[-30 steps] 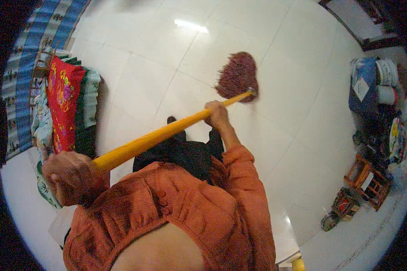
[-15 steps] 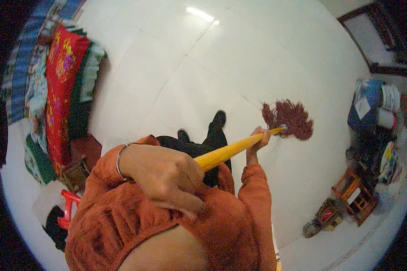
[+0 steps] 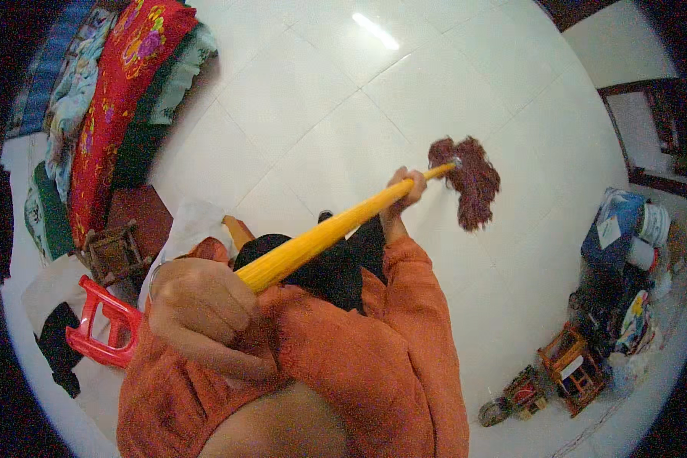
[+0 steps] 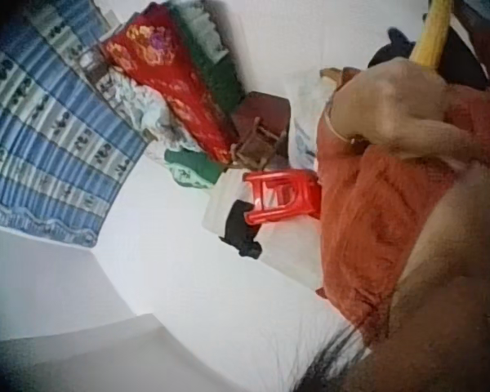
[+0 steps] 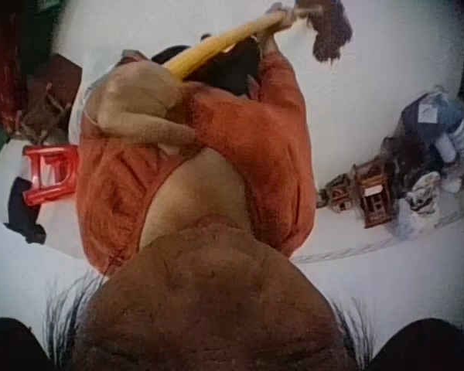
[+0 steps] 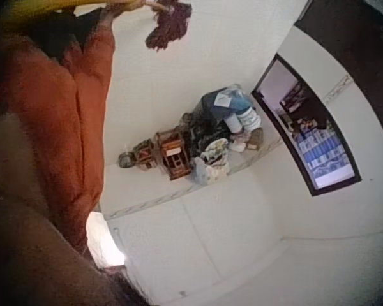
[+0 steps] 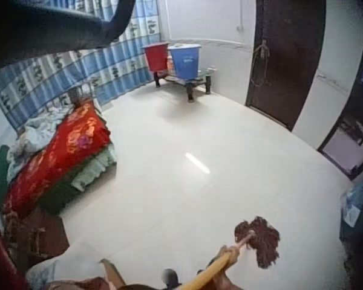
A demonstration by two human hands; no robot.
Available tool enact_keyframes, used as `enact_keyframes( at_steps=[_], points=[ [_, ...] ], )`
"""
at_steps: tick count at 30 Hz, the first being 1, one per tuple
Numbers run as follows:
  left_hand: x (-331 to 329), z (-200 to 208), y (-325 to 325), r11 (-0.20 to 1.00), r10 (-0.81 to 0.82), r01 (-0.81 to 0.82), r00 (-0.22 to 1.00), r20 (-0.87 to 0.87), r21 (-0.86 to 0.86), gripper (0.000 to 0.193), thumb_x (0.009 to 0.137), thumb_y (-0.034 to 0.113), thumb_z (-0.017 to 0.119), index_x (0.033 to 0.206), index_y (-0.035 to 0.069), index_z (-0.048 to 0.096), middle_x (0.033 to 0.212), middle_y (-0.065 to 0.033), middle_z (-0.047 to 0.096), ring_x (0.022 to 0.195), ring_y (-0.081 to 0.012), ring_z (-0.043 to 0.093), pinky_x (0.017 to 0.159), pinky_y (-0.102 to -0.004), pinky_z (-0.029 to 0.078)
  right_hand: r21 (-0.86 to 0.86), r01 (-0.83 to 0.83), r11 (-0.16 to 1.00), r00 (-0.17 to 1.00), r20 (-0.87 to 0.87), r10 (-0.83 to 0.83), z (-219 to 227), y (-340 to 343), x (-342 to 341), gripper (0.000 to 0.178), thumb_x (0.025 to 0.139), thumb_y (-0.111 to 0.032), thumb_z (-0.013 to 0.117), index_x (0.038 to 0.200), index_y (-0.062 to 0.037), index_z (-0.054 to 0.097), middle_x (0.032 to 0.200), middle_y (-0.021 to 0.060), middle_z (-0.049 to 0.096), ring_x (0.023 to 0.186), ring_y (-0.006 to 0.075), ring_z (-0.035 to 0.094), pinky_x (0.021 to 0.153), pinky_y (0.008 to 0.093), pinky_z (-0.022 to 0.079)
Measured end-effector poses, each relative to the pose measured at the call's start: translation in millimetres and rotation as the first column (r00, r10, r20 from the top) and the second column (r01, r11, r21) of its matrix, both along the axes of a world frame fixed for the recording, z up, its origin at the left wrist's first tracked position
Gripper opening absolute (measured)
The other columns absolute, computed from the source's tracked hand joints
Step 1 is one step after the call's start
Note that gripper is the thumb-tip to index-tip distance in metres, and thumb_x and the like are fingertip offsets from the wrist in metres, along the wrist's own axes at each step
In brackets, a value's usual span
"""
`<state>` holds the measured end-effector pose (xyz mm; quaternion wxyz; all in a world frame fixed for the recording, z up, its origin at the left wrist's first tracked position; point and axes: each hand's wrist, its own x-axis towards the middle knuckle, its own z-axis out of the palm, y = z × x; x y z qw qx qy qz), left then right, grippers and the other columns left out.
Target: The person mops a tiled floor using a yellow-handled mop with a maroon head. They move the mop back and forth across the room, navigating around furniture and clutter, and eventually dip the mop into a bucket of water near a staircase.
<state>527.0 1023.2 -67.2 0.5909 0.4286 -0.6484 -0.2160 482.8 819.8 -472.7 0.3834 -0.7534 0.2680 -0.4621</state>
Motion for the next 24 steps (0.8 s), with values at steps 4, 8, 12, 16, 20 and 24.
enact_keyframes(
  at_steps=[4,8,12,16,20,24],
  points=[
    [-16,-1,59,0.982,0.187,-0.187,0.982,0.019,0.003,0.018,0.075,0.008,0.067,0.082,-0.008,0.062,0.046,-0.0004,0.035,0.039,-0.0126,0.04,0.036,-0.0281,0.027,-0.103,-0.097,0.99,0.995,0.004,0.098,1,66,51,0.018,0.069,-0.001,0.063,0.066,-0.0055,0.046,0.068,0.011,0.051,0.07,0.0301,0.05,0.066,0.0405,0.039],
    [-31,0,105,0.95,0.313,-0.313,0.948,0.063,-0.014,0.019,0.079,0.01,0.065,0.075,-0.009,0.064,0.048,-0.0049,0.05,0.039,-0.011,0.048,0.039,-0.023,0.039,-0.052,-0.232,0.971,0.967,0.094,0.236,-7,132,90,0.018,0.067,-0.002,0.062,0.065,-0.0059,0.045,0.068,0.0111,0.05,0.068,0.0309,0.049,0.065,0.0396,0.039],
    [-45,8,146,0.894,0.42,-0.439,0.89,0.177,0.092,0.019,0.078,0.01,0.065,0.076,-0.009,0.063,0.049,-0.0061,0.051,0.04,-0.0132,0.05,0.042,-0.0244,0.042,0.048,-0.462,0.886,0.886,0.063,0.459,11,198,108,0.02,0.063,-0.004,0.063,0.062,-0.0065,0.043,0.062,0.0111,0.047,0.063,0.0315,0.047,0.06,0.0405,0.038],
    [-55,20,171,0.865,0.46,-0.489,0.862,0.211,0.113,0.021,0.077,0.013,0.066,0.079,-0.008,0.062,0.051,-0.0064,0.052,0.044,-0.0155,0.053,0.044,-0.0278,0.046,0.004,-0.673,0.739,0.737,0.087,0.67,9,244,105,0.02,0.062,-0.011,0.065,0.059,-0.0068,0.045,0.059,0.0123,0.048,0.057,0.0317,0.048,0.055,0.042,0.038],
    [-72,50,193,0.781,0.566,-0.599,0.798,0.204,0.177,0.024,0.079,0.018,0.064,0.074,-0.005,0.061,0.049,-0.004,0.051,0.041,-0.0148,0.051,0.046,-0.0272,0.048,0.01,-0.893,0.449,0.441,-0.174,0.88,29,270,81,0.018,0.062,-0.014,0.067,0.062,-0.0072,0.051,0.063,0.0117,0.053,0.064,0.0312,0.053,0.061,0.0417,0.042],
    [-98,55,196,0.526,0.84,-0.829,0.541,0.038,0.191,0.036,0.087,0.025,0.053,0.059,0.003,0.053,0.045,-0.0019,0.048,0.038,-0.013,0.048,0.044,-0.0265,0.048,0.076,-0.96,0.269,0.212,-0.432,0.876,49,255,58,0.015,0.064,-0.019,0.067,0.07,-0.0081,0.059,0.073,0.0115,0.059,0.076,0.0294,0.057,0.07,0.0406,0.045]
  ],
)
